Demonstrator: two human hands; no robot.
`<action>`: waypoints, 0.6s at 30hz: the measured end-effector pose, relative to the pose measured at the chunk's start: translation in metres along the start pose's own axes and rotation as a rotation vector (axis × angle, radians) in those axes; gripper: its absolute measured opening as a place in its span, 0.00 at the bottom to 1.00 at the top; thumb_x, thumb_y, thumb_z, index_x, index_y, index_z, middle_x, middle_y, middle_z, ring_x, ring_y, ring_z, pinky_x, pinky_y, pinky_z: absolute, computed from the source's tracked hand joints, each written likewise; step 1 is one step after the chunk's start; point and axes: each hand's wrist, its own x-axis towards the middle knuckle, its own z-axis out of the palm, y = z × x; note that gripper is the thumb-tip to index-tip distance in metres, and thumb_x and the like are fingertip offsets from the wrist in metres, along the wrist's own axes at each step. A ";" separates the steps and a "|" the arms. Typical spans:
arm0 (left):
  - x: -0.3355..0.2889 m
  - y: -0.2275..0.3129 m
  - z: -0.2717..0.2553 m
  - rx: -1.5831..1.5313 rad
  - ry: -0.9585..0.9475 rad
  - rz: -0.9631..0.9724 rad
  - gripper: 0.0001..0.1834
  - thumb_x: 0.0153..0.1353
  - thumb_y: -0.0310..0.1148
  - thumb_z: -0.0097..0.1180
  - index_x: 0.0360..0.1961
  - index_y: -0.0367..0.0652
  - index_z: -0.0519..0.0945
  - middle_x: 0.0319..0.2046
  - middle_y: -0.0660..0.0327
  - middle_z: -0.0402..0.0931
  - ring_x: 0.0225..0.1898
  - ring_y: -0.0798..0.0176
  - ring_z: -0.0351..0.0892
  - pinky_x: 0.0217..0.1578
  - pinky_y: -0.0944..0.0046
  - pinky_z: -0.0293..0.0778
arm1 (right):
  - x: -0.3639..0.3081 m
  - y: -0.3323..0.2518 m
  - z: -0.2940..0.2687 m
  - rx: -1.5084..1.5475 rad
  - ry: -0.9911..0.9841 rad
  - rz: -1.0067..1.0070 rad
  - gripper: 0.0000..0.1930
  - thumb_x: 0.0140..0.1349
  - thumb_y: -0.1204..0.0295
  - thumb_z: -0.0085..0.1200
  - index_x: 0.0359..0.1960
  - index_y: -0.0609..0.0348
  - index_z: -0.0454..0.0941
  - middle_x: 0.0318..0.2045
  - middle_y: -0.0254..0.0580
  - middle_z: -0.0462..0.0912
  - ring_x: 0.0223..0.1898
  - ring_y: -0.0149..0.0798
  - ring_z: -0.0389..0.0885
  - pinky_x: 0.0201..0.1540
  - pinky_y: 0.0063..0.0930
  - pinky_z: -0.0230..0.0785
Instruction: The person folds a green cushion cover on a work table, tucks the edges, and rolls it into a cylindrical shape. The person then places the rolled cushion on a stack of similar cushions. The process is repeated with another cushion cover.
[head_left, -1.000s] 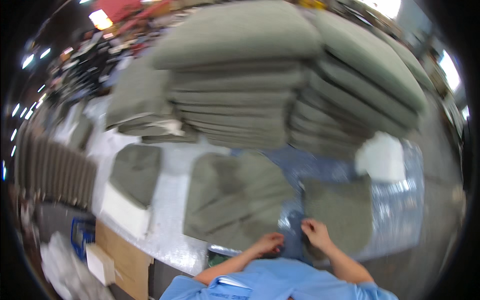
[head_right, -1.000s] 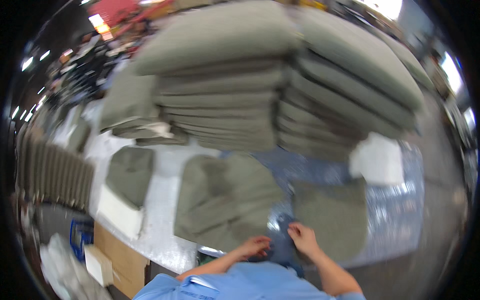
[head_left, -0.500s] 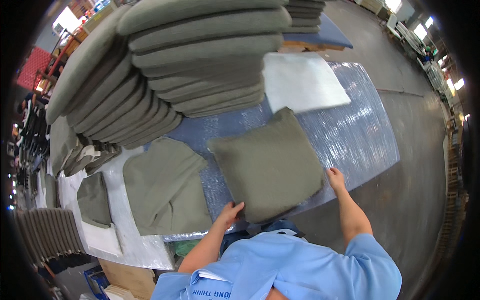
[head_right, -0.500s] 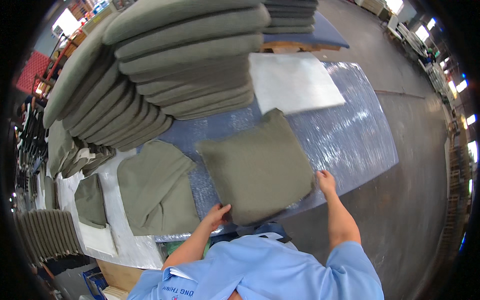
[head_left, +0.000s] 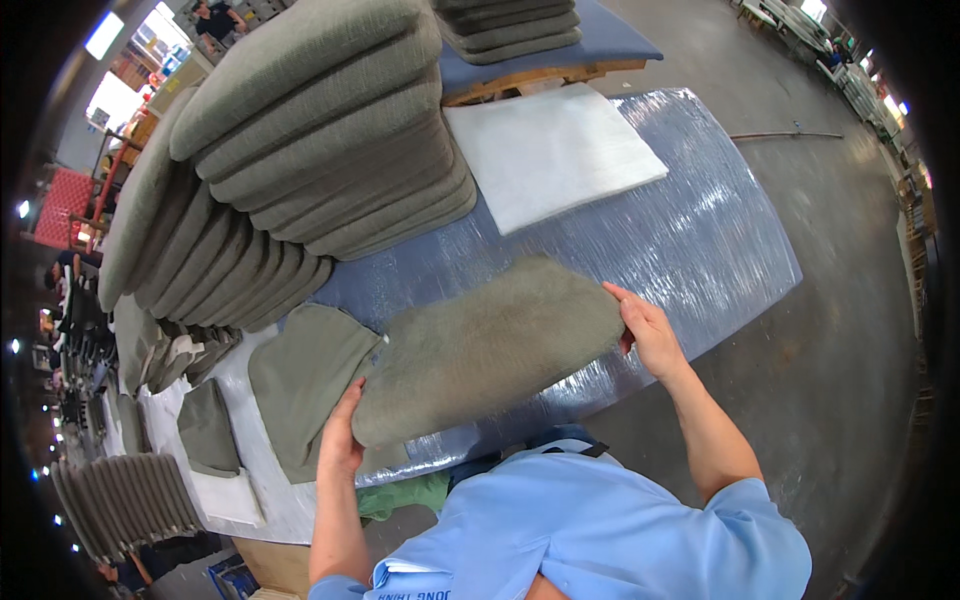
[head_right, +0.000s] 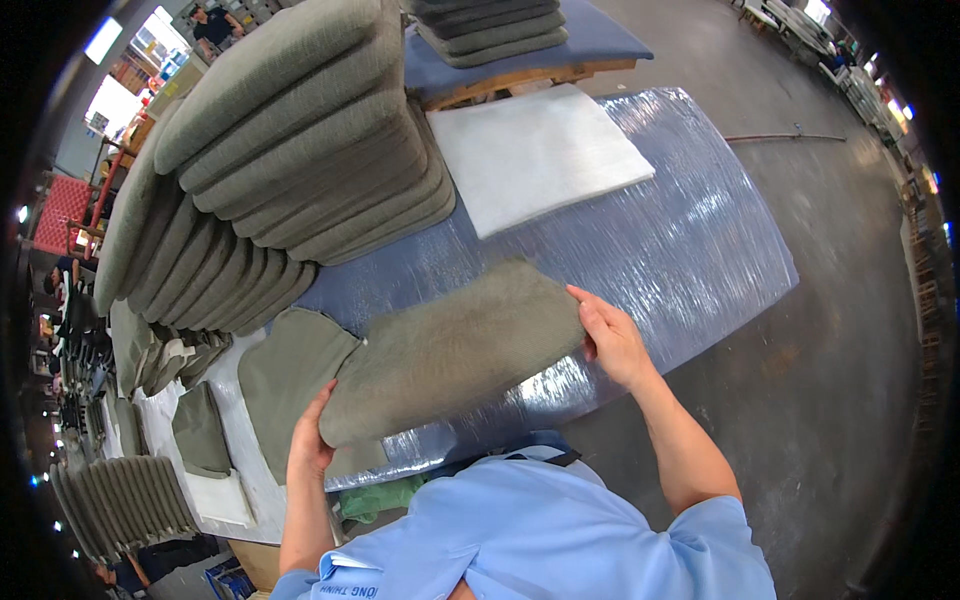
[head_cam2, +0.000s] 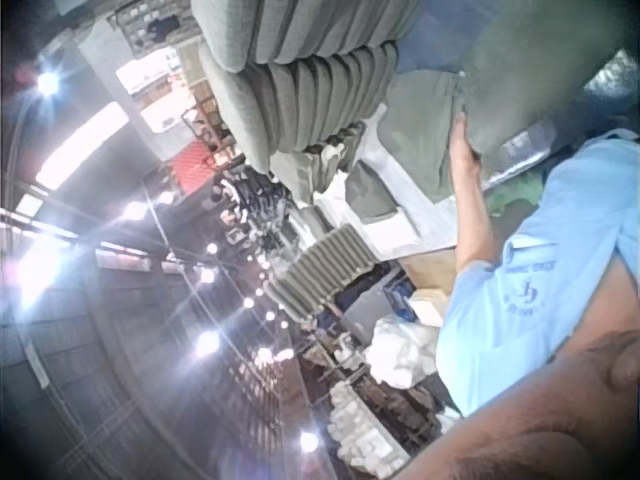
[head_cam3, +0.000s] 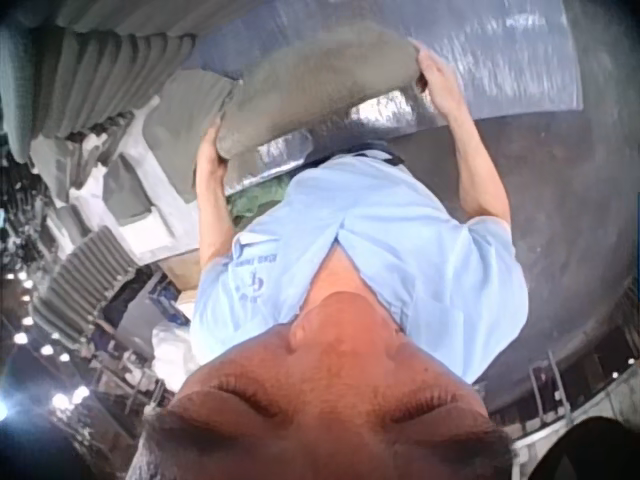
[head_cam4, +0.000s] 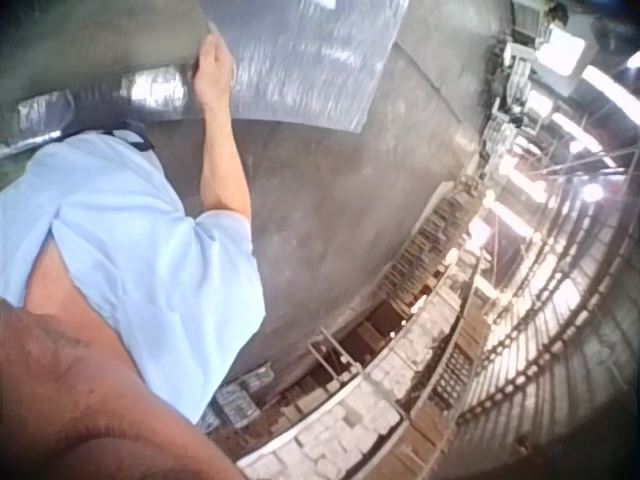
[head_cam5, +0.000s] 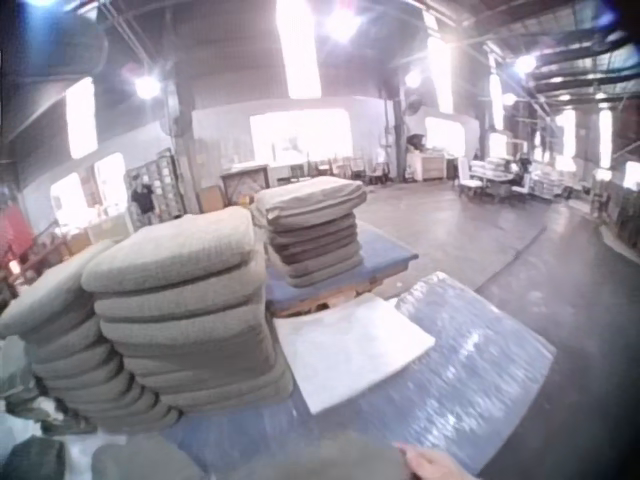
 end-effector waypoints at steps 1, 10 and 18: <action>-0.002 0.010 -0.002 -0.039 -0.035 -0.053 0.35 0.72 0.59 0.57 0.74 0.53 0.75 0.63 0.58 0.82 0.55 0.57 0.86 0.35 0.50 0.82 | 0.001 0.000 0.002 0.013 -0.010 -0.024 0.30 0.82 0.48 0.46 0.73 0.58 0.74 0.32 0.27 0.78 0.27 0.22 0.73 0.28 0.20 0.67; 0.002 0.014 0.021 -0.270 0.074 -0.068 0.30 0.71 0.55 0.57 0.68 0.52 0.78 0.51 0.63 0.86 0.36 0.63 0.87 0.18 0.59 0.75 | 0.022 0.001 0.016 -0.031 0.133 -0.062 0.28 0.84 0.49 0.42 0.67 0.57 0.81 0.28 0.27 0.78 0.23 0.22 0.70 0.25 0.20 0.63; 0.008 0.002 0.024 -0.406 0.077 -0.008 0.27 0.77 0.51 0.49 0.70 0.50 0.76 0.37 0.64 0.83 0.23 0.64 0.78 0.16 0.62 0.70 | 0.038 0.009 0.024 0.026 0.212 -0.099 0.32 0.85 0.47 0.35 0.61 0.62 0.84 0.25 0.27 0.78 0.17 0.21 0.65 0.19 0.22 0.56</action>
